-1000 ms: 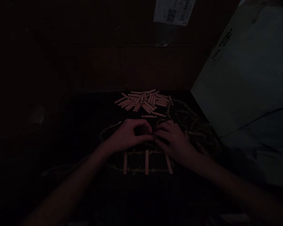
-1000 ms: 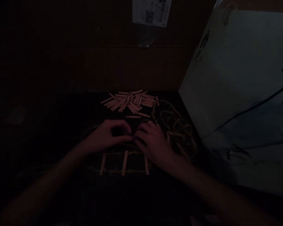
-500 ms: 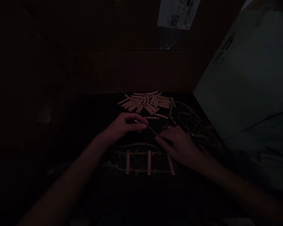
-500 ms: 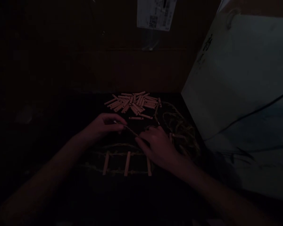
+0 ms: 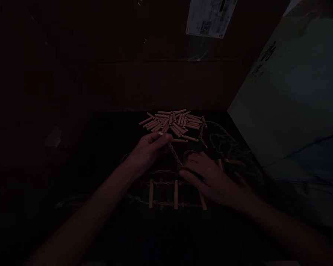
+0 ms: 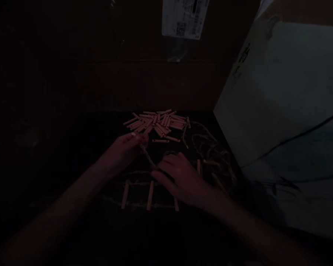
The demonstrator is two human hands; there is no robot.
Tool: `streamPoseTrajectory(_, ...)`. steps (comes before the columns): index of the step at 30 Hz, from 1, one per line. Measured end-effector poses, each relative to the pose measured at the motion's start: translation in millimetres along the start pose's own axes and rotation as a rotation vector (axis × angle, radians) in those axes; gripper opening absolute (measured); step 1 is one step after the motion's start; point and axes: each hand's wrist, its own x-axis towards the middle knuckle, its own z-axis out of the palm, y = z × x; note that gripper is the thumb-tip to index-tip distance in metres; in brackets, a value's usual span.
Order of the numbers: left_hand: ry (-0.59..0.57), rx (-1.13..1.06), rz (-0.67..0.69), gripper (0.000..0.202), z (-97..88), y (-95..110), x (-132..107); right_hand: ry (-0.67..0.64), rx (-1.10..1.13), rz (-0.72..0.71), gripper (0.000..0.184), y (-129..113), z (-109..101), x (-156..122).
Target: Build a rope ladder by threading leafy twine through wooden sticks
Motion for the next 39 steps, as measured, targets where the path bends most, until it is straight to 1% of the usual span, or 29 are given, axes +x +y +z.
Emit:
streamPoseTrajectory(2, 0.006, 0.006, 0.021, 0.038, -2.2, 3, 0, 0.071, 0.042, -0.002, 0.021, 0, 0, 1)
streamPoseTrajectory(4, 0.029, 0.084, 0.055, 0.038, -5.1, 6, 1, 0.184, 0.06, 0.008, 0.019, 3, -2, 2)
streamPoseTrajectory(6, 0.041, 0.3, 0.099, 0.037, -7.1, 9, 0, 0.314, 0.004, 0.037, 0.018, 10, -4, 5)
streamPoseTrajectory(8, -0.002, 0.562, 0.141, 0.037, -7.0, 12, -2, 0.409, -0.111, 0.064, 0.017, 20, -6, 7)
streamPoseTrajectory(10, -0.091, 0.724, 0.153, 0.036, -4.8, 12, -6, 0.427, -0.207, 0.091, 0.02, 32, -7, 8)
streamPoseTrajectory(13, -0.218, 0.802, 0.131, 0.033, 0.1, 10, -9, 0.383, -0.329, 0.157, 0.032, 46, -6, 9)
streamPoseTrajectory(15, -0.255, 0.836, 0.136, 0.034, 2.6, 8, -11, 0.324, -0.39, 0.197, 0.036, 51, -5, 9)
streamPoseTrajectory(16, -0.262, 0.841, 0.143, 0.035, 3.5, 7, -11, 0.297, -0.411, 0.211, 0.036, 52, -4, 9)
streamPoseTrajectory(19, -0.256, 0.805, 0.143, 0.036, 4.8, 7, -11, 0.252, -0.444, 0.236, 0.024, 52, -3, 9)
streamPoseTrajectory(22, -0.208, 0.708, 0.12, 0.033, 4.7, 7, -10, 0.243, -0.452, 0.247, 0.017, 51, -4, 9)
streamPoseTrajectory(24, -0.146, 0.551, 0.111, 0.03, 4.2, 6, -8, 0.252, -0.455, 0.245, 0.018, 50, -4, 9)
streamPoseTrajectory(27, -0.065, 0.231, 0.095, 0.028, 2.7, 6, -5, 0.245, -0.468, 0.254, 0.017, 49, -5, 9)
streamPoseTrajectory(30, -0.077, 0.042, 0.089, 0.026, 1.0, 11, -4, 0.227, -0.452, 0.282, 0.015, 47, -5, 9)
streamPoseTrajectory(32, -0.093, -0.023, 0.106, 0.021, 0.4, 17, -6, 0.228, -0.432, 0.293, 0.014, 47, -6, 10)
streamPoseTrajectory(33, -0.083, -0.06, 0.126, 0.018, 0.4, 20, -7, 0.226, -0.423, 0.288, 0.015, 46, -6, 10)
streamPoseTrajectory(36, -0.012, -0.128, 0.185, 0.015, 2.4, 26, -10, 0.195, -0.416, 0.241, 0.028, 46, -5, 9)
streamPoseTrajectory(37, -0.003, -0.113, 0.187, 0.016, 3.8, 26, -11, 0.181, -0.423, 0.229, 0.031, 47, -5, 9)
streamPoseTrajectory(39, -0.026, -0.033, 0.161, 0.018, 6.9, 24, -11, 0.16, -0.443, 0.227, 0.031, 47, -5, 8)
